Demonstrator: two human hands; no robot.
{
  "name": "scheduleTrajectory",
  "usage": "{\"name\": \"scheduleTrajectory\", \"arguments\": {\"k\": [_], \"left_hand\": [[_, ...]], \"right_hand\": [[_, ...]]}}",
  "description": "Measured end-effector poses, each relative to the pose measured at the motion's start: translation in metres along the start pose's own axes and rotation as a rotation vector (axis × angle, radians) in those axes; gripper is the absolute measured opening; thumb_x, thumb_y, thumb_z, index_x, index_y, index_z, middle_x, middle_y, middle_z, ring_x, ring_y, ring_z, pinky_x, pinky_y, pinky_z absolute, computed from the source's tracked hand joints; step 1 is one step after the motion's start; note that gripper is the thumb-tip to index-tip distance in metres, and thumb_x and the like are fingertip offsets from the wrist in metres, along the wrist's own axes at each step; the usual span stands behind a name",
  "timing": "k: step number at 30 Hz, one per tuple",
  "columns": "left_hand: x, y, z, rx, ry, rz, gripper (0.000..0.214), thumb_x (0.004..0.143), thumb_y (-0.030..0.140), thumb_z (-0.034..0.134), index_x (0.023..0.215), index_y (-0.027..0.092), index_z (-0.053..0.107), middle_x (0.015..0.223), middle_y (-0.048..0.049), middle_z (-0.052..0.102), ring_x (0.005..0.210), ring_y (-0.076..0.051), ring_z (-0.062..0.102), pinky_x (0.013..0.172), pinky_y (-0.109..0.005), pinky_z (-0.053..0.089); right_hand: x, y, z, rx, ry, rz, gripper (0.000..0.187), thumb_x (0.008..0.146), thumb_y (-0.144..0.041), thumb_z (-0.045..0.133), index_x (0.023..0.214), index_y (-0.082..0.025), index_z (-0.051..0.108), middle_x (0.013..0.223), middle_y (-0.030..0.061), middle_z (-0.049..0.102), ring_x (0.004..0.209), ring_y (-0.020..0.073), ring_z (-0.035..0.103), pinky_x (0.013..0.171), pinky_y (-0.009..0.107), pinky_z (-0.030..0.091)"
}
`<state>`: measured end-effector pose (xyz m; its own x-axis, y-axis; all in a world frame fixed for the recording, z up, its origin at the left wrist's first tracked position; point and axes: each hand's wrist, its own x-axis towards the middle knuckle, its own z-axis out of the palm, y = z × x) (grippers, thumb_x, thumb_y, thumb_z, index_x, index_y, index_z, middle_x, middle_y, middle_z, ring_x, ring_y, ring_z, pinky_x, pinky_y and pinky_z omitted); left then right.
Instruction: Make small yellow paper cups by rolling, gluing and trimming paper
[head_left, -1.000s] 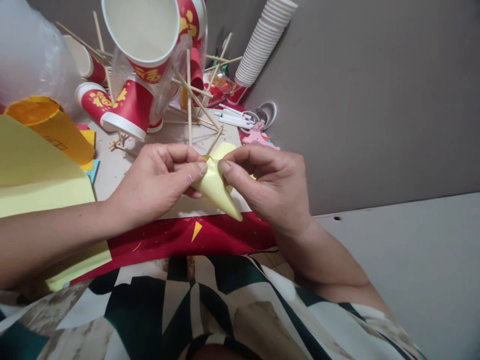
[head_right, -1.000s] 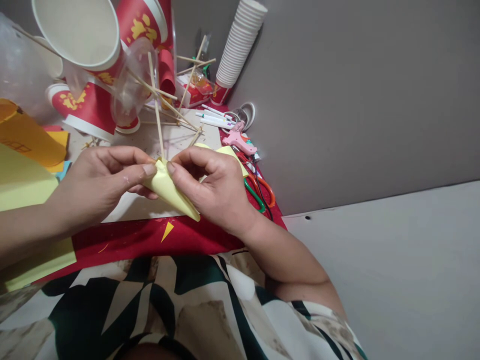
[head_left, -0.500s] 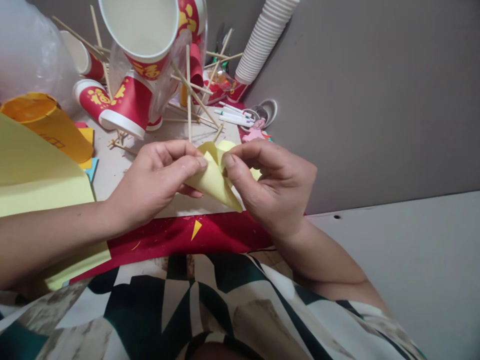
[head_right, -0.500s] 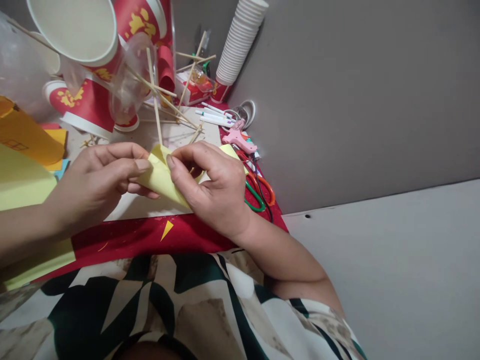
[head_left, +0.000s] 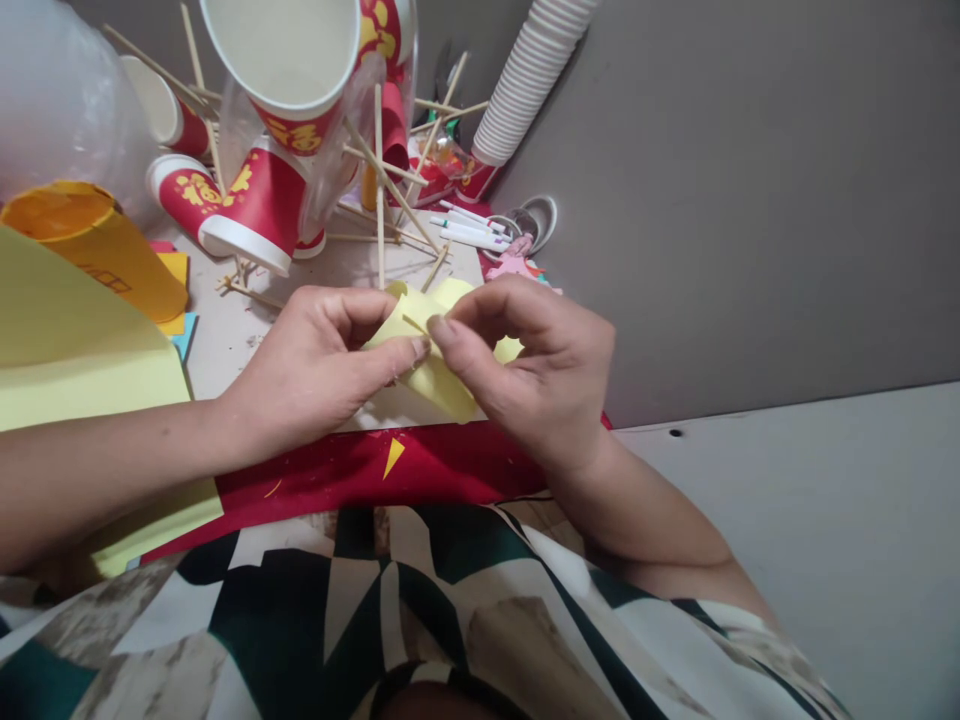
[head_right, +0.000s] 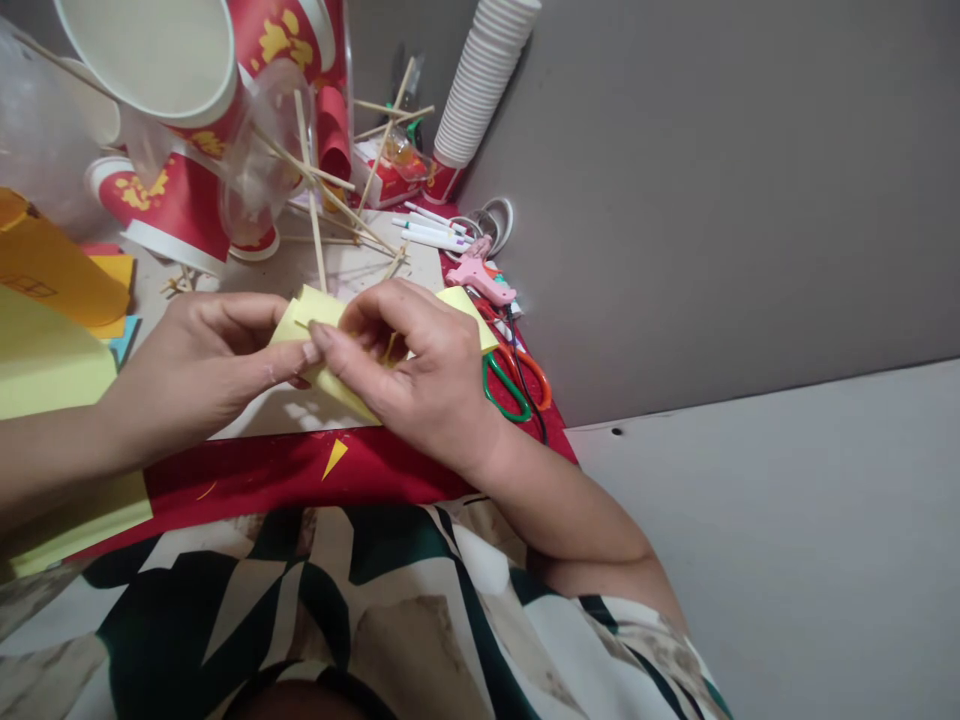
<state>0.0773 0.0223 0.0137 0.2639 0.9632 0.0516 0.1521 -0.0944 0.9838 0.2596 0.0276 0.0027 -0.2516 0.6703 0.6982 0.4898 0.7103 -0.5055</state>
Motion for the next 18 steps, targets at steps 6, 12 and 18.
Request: {"name": "scheduleTrajectory", "arguments": {"k": [6, 12, 18], "left_hand": [[-0.0007, -0.0052, -0.0009, 0.025, 0.003, 0.019, 0.02, 0.081, 0.028, 0.072, 0.064, 0.017, 0.068, 0.061, 0.0022, 0.06, 0.057, -0.01, 0.053, 0.05, -0.02, 0.039], [-0.001, -0.0019, -0.0002, -0.023, -0.051, 0.015, 0.019, 0.079, 0.024, 0.071, 0.062, 0.017, 0.067, 0.065, 0.0006, 0.064, 0.058, -0.011, 0.057, 0.053, -0.021, 0.044], [0.0008, -0.0018, 0.0008, -0.012, -0.055, -0.002, 0.014, 0.079, 0.025, 0.072, 0.069, 0.016, 0.073, 0.064, 0.0012, 0.065, 0.056, -0.011, 0.056, 0.051, -0.019, 0.043]], "right_hand": [[-0.0016, 0.0072, 0.0032, -0.265, -0.075, -0.131, 0.023, 0.099, -0.029, 0.056, 0.077, -0.021, 0.053, 0.069, -0.0006, 0.061, 0.06, 0.0113, 0.055, 0.057, 0.027, 0.041], [-0.0013, 0.0068, -0.0027, -0.348, -0.15, -0.229, 0.017, 0.101, -0.03, 0.054, 0.087, -0.021, 0.055, 0.074, 0.0006, 0.063, 0.066, 0.0136, 0.059, 0.059, 0.027, 0.042], [-0.0044, 0.0093, 0.0019, -0.444, -0.107, -0.325, 0.017, 0.101, -0.02, 0.048, 0.086, -0.021, 0.055, 0.072, 0.0004, 0.063, 0.063, 0.0139, 0.058, 0.059, 0.029, 0.039]]}}
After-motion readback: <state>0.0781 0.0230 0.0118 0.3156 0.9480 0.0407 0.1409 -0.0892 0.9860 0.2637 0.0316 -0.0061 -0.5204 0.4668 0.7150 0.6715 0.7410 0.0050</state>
